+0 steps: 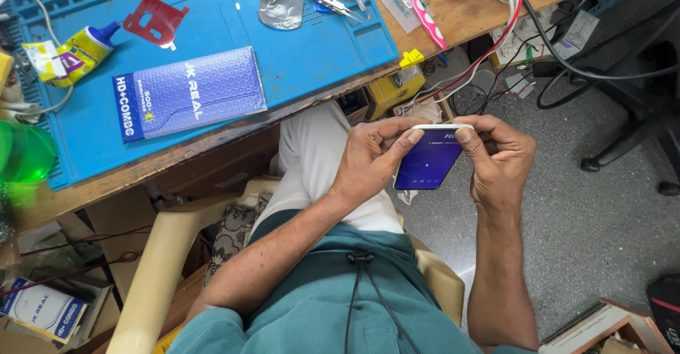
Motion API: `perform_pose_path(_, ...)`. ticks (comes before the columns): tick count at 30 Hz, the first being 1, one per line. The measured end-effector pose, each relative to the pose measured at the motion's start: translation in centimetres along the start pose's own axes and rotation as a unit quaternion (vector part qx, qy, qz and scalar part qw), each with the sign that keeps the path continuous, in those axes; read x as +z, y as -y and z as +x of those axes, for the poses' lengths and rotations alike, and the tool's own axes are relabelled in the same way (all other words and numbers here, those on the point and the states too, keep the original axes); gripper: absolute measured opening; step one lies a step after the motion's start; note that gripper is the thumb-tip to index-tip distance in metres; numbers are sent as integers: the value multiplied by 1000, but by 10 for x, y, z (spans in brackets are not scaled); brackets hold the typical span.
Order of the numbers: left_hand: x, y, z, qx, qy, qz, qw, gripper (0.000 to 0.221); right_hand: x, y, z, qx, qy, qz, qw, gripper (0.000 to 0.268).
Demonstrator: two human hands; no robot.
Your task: The person holds a smartphone connected to a power source and navigates the screen. They then place the phone on a workbench and use a screwdriver to unscrew components from the back of the device, removing a small black part.
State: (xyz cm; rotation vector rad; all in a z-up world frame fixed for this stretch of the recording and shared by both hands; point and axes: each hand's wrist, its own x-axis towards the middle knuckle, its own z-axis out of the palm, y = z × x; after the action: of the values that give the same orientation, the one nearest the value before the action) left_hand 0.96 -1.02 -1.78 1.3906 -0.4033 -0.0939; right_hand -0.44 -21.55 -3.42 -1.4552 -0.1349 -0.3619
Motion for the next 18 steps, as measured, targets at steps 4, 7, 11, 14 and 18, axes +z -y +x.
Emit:
perform_pose_path(4, -2, 2, -2, 11, -4, -12, 1000, 26, 3, 6, -3, -11, 2, -37, 999, 19)
perform_pose_path(7, -2, 3, -2, 7, -9, -12, 1000, 27, 6, 8, -5, -16, 3, -39, 999, 18)
perform_pose_path(11, -3, 6, -2, 5, -11, -16, 1000, 27, 9, 10, -7, -14, -5, -47, 999, 17)
perform_pose_path(14, -4, 9, -2, 5, -11, -40, 999, 27, 12, 12, -7, -23, -6, -58, 998, 16)
perform_pose_path(18, -7, 14, 0, -22, -15, -93, 995, 29, 17, 17, -10, 7, -20, -115, 993, 21)
